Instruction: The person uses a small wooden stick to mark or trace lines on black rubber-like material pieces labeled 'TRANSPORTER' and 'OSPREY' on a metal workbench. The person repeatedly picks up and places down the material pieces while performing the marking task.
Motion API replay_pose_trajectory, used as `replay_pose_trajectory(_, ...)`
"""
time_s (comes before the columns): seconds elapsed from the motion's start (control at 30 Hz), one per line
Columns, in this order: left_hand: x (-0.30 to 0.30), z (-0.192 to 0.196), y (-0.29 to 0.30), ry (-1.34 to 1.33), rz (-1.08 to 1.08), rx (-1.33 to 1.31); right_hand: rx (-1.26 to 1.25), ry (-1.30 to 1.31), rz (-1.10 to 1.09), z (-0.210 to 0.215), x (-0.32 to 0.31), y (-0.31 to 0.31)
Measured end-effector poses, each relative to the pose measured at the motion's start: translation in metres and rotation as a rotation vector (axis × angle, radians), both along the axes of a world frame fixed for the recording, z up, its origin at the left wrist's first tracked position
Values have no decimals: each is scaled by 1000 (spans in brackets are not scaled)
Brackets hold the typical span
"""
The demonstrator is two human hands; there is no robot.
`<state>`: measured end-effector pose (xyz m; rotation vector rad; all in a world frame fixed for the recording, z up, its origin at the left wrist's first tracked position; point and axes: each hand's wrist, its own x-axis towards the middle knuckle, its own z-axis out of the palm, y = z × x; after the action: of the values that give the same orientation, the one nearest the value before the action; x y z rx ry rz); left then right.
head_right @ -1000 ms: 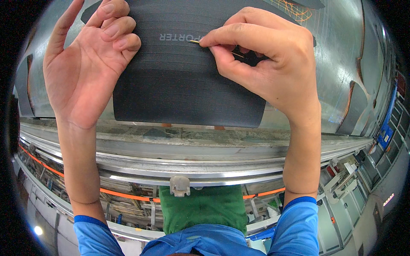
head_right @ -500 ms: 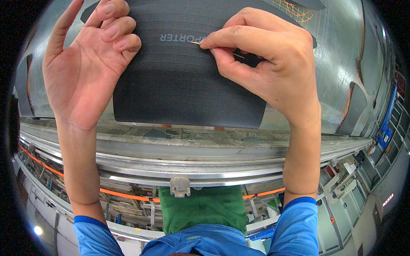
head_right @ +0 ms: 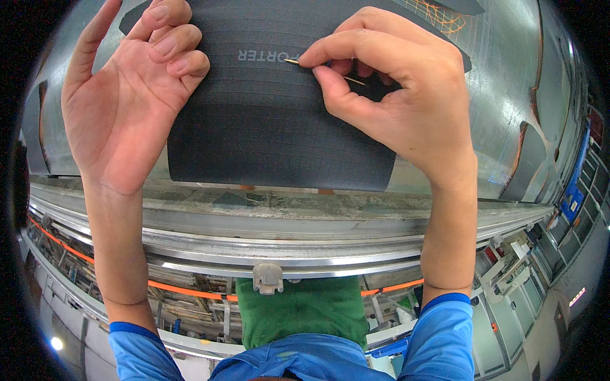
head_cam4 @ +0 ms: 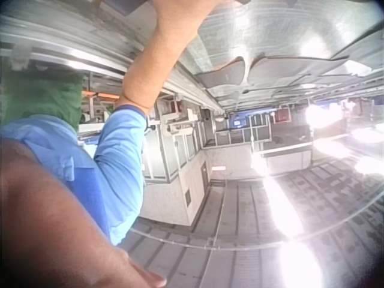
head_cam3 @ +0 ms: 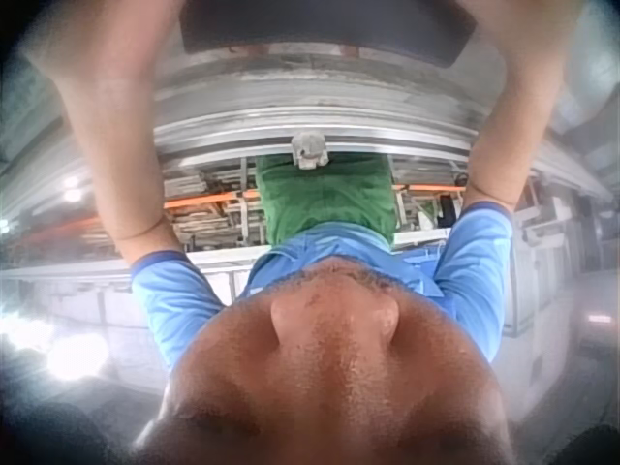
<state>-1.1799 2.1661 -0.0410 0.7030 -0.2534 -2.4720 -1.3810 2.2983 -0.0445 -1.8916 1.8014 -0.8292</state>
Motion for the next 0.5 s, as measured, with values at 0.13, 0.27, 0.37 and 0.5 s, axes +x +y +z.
replay_pose_trajectory(0.13, -1, 0, -1, -16, 6, 0, -10, 8, 15, -2, 0, 0)
replay_pose_trajectory(0.27, 0, -2, 0, -26, 12, -30, -9, 13, 13, -1, 1, -1)
replay_pose_trajectory(0.37, 1, -7, 1, -21, 14, -68, -15, 13, 23, -2, 0, -1)
replay_pose_trajectory(0.5, -1, 1, 0, -26, 13, 4, -2, 6, 23, -1, -1, 0)
